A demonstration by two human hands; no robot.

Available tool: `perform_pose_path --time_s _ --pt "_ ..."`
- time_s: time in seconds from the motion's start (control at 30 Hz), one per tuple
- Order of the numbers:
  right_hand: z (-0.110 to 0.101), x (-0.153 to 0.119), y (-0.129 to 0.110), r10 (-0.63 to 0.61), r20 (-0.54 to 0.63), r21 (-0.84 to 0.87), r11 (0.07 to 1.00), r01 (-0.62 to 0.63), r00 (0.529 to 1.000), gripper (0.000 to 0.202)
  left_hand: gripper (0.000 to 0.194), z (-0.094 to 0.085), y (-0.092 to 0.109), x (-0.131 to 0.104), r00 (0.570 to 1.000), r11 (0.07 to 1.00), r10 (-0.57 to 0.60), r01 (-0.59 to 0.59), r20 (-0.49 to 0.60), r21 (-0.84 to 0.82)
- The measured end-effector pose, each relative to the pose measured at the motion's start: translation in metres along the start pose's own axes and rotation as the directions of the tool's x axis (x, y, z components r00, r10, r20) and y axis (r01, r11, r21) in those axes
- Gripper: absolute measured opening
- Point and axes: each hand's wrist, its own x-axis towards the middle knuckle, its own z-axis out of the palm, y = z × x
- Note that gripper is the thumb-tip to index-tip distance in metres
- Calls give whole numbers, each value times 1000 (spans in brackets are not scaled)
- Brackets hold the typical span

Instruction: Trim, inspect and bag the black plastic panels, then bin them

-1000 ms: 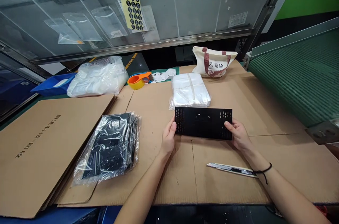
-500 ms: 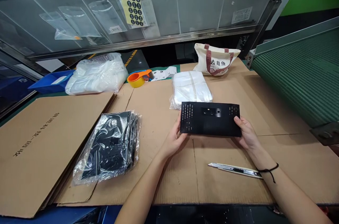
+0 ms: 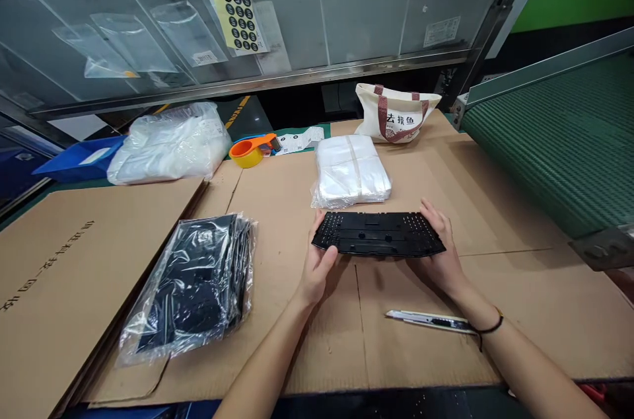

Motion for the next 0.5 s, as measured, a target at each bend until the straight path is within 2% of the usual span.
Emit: perform_pose_path --time_s 0.07,0.2,0.5 --pt "0 -2 1 24 2 -34 999 -24 1000 73 64 3 2 0 999 999 35 -35 27 7" --pt "0 -4 5 64 19 48 997 -65 998 81 71 7 1 -2 996 997 71 -69 57 -36" --pt "-2 -5 3 113 -15 144 983 -110 993 78 78 7 -3 1 997 999 33 -34 64 1"
